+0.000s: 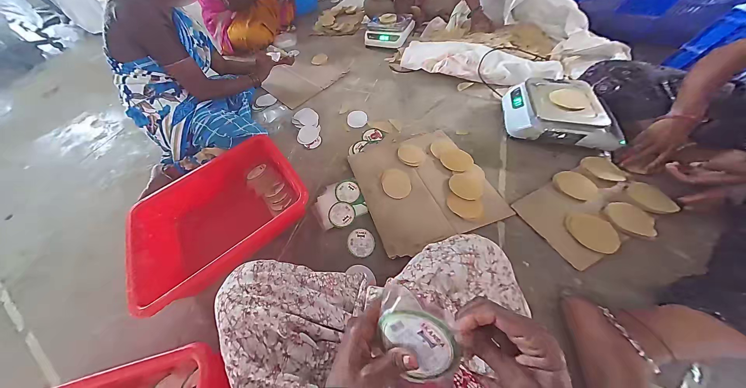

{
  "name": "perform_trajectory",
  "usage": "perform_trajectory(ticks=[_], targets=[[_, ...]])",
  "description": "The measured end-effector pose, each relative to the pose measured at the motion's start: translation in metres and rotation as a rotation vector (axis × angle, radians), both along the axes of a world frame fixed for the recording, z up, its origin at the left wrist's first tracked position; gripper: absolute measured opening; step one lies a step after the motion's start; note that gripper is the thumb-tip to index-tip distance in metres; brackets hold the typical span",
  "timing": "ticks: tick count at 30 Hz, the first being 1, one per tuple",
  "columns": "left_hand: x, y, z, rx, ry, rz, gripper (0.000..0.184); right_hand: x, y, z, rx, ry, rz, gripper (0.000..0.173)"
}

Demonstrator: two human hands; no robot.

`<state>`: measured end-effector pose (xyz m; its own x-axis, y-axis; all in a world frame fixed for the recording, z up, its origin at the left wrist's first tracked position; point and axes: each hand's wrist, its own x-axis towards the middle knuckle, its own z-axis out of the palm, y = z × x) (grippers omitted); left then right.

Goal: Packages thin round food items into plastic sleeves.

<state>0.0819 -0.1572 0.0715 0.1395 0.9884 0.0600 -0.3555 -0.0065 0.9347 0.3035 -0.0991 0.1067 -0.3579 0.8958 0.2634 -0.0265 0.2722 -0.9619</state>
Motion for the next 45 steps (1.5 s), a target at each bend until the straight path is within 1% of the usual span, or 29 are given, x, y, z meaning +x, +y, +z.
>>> perform_trajectory(ticks=[1,2,3,7,8,10,13,16,19,22,23,25,26,28,29,30,31,32,34,35,37,39,40,41,43,45], targets=[[0.0,-0.003,-0.002,-0.043,0.026,0.019,0.041,0.0,0.002,0.0,-0.001,0.005,0.005,0.004],[0.001,-0.004,-0.004,-0.062,0.045,0.031,0.03,0.001,0.004,-0.001,0.01,-0.008,0.034,0.005],[0.001,-0.006,-0.004,-0.057,0.065,0.035,0.027,0.001,0.006,-0.004,0.023,-0.025,0.079,0.009],[0.0,-0.007,-0.001,-0.019,0.13,0.046,0.025,0.001,0.007,-0.011,-0.005,-0.132,0.214,0.024],[0.0,-0.007,-0.002,-0.02,0.14,0.042,0.025,0.001,0.006,-0.01,-0.017,-0.182,0.235,0.025],[-0.002,-0.007,-0.005,-0.019,0.132,0.023,0.026,0.005,0.008,-0.008,-0.021,-0.24,0.282,0.022],[-0.001,-0.01,-0.008,-0.016,0.074,0.03,0.02,0.007,0.011,-0.002,0.012,-0.203,0.24,0.02],[0.006,-0.013,-0.006,-0.038,0.052,0.126,0.017,0.008,0.013,0.002,0.062,-0.187,0.15,0.024],[0.008,-0.013,-0.004,0.003,0.118,0.162,0.016,0.011,0.021,0.007,0.09,-0.187,0.154,0.026],[0.005,-0.011,-0.001,0.112,0.288,0.152,0.02,0.012,0.027,0.007,0.097,-0.161,0.261,0.027],[0.004,-0.01,0.002,0.132,0.36,0.145,0.021,0.013,0.028,0.007,0.107,-0.198,0.318,0.025],[0.001,-0.008,0.007,0.144,0.461,0.113,0.021,0.014,0.029,0.011,0.178,-0.417,0.427,0.022],[0.0,-0.008,0.006,0.143,0.48,0.102,0.022,0.013,0.029,0.013,0.225,-0.528,0.442,0.022],[0.0,-0.009,0.004,0.127,0.468,0.087,0.021,0.013,0.031,0.016,0.34,-0.665,0.369,0.033],[0.001,-0.01,0.003,0.119,0.452,0.086,0.021,0.014,0.034,0.017,0.385,-0.679,0.307,0.04],[0.003,-0.011,0.003,0.113,0.445,0.088,0.021,0.015,0.037,0.018,0.386,-0.651,0.253,0.046],[0.006,-0.012,0.005,0.115,0.448,0.095,0.021,0.016,0.039,0.022,0.362,-0.596,0.199,0.048],[0.008,-0.013,0.006,0.119,0.463,0.105,0.02,0.016,0.042,0.026,0.332,-0.514,0.137,0.047],[0.009,-0.012,0.009,0.122,0.53,0.14,0.02,0.019,0.047,0.031,0.266,-0.306,0.021,0.04],[0.007,-0.012,0.009,0.121,0.557,0.157,0.019,0.022,0.05,0.032,0.251,-0.257,-0.013,0.037],[0.002,-0.012,0.007,0.126,0.577,0.162,0.02,0.026,0.052,0.029,0.211,-0.317,-0.033,0.038],[-0.002,-0.011,0.005,0.171,0.585,0.134,0.019,0.023,0.048,0.019,0.156,-0.455,0.067,0.042],[-0.003,-0.011,0.005,0.199,0.582,0.11,0.017,0.019,0.045,0.015,0.14,-0.504,0.131,0.04],[-0.004,-0.01,0.005,0.226,0.576,0.089,0.016,0.015,0.043,0.011,0.136,-0.525,0.177,0.033],[-0.005,-0.01,0.003,0.253,0.551,0.087,0.018,0.011,0.041,0.016,0.154,-0.49,0.171,0.024],[-0.009,-0.015,0.003,0.27,0.543,0.164,0.019,0.017,0.044,0.027,0.139,-0.373,0.119,0.016]])
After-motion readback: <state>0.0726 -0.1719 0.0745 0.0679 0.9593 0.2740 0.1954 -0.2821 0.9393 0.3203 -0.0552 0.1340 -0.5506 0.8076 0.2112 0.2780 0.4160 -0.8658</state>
